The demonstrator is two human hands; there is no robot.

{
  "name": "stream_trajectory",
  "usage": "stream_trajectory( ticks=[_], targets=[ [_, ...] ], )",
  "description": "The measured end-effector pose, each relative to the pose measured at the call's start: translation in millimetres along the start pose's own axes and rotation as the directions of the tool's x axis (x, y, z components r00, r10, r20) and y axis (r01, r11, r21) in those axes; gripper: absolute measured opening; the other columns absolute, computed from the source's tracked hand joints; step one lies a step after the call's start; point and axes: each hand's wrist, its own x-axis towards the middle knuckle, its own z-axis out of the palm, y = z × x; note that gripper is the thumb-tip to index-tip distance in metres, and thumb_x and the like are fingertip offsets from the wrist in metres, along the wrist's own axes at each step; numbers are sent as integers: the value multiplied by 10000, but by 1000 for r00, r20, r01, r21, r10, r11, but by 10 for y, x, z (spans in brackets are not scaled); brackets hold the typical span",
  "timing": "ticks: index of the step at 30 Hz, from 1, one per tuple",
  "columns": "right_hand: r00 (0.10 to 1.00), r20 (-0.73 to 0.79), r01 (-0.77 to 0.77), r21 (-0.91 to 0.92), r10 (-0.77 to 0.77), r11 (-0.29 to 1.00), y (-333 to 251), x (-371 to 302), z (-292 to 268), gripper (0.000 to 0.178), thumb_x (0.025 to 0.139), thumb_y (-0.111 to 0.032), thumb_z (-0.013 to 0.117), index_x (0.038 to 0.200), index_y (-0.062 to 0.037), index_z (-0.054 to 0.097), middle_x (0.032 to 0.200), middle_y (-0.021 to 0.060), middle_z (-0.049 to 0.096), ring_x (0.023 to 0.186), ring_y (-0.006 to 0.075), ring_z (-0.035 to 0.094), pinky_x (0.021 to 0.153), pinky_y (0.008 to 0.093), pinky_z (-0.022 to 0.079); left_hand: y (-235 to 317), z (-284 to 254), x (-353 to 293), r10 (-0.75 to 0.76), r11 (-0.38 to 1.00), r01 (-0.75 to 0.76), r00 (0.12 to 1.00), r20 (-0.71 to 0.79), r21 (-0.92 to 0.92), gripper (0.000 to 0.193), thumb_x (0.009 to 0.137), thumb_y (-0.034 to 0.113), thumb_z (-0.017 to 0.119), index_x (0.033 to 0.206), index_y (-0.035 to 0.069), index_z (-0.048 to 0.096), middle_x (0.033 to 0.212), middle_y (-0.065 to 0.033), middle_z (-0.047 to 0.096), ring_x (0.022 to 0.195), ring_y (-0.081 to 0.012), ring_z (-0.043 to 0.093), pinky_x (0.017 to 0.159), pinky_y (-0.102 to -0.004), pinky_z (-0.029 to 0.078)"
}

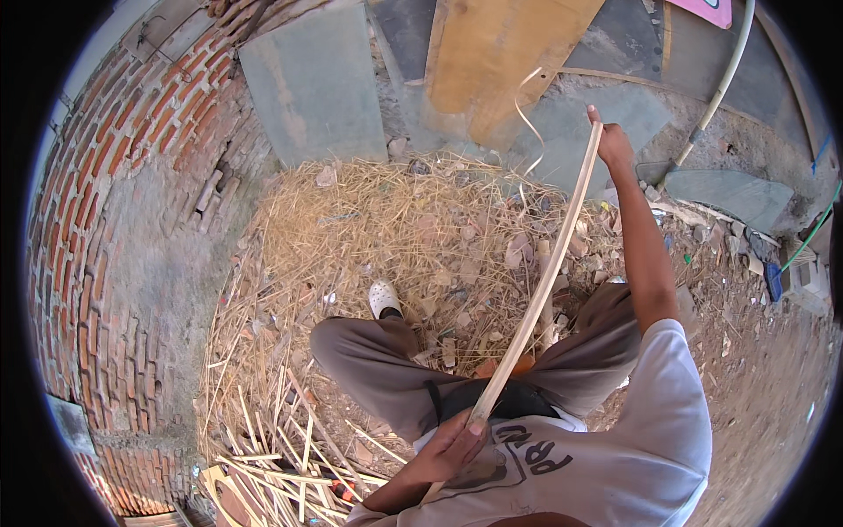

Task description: The person sits on the ground and uses a red utility knife to shave thin strips from a long bamboo stick. They hold the stick with their left hand and scrape the blade along its length with their right hand, producing thin shavings that fall onto the ground.

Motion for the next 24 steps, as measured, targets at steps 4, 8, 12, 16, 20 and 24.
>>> stream_trajectory(
  ticks=[4,8,12,16,20,24],
  targets=[
    [985,147,91,8,-92,996,2,-663,177,845,847,-775,389,661,5,657,708,254,643,764,402,654,736,475,492,-222,-373,193,60,929,-97,992,-115,-356,229,1044,272,416,925,79,453,526,33,330,404,-54,278,437,-213,254],
    [864,331,338,178,-379,924,-538,-1704,92,736,846,-712,491,684,-16,667,558,191,568,583,366,618,591,452,475,-34,-472,548,122,926,-193,966,-227,-324,201,1025,268,466,944,83,465,486,32,335,352,-66,289,409,-224,251],
    [557,279,714,319,-782,623,-610,-2440,172,641,776,-691,607,649,-66,670,514,117,571,490,311,600,510,413,468,139,-444,847,109,931,-174,971,-211,-320,139,1010,216,483,1021,77,485,472,38,326,335,-66,284,403,-231,253],
    [456,291,771,343,-841,536,-670,-2596,231,631,756,-682,629,618,-68,581,502,116,526,487,339,569,498,423,438,153,-400,974,38,899,-127,976,-213,-420,116,992,193,464,986,79,487,454,43,320,321,-71,276,407,-238,244],
    [576,248,736,258,-779,626,-686,-2369,280,651,734,-699,638,607,-63,591,486,109,518,469,324,571,495,409,447,193,-341,1002,-17,884,-99,970,-243,-457,128,987,192,435,935,84,481,445,43,318,316,-74,272,404,-242,241],
    [498,202,810,240,-843,535,-671,-2550,324,662,739,-704,631,584,-61,588,478,103,527,456,319,569,493,412,454,141,-439,1053,0,872,-100,979,-203,-479,192,994,214,471,1114,68,506,454,39,308,325,-82,268,418,-239,241]
  ],
)
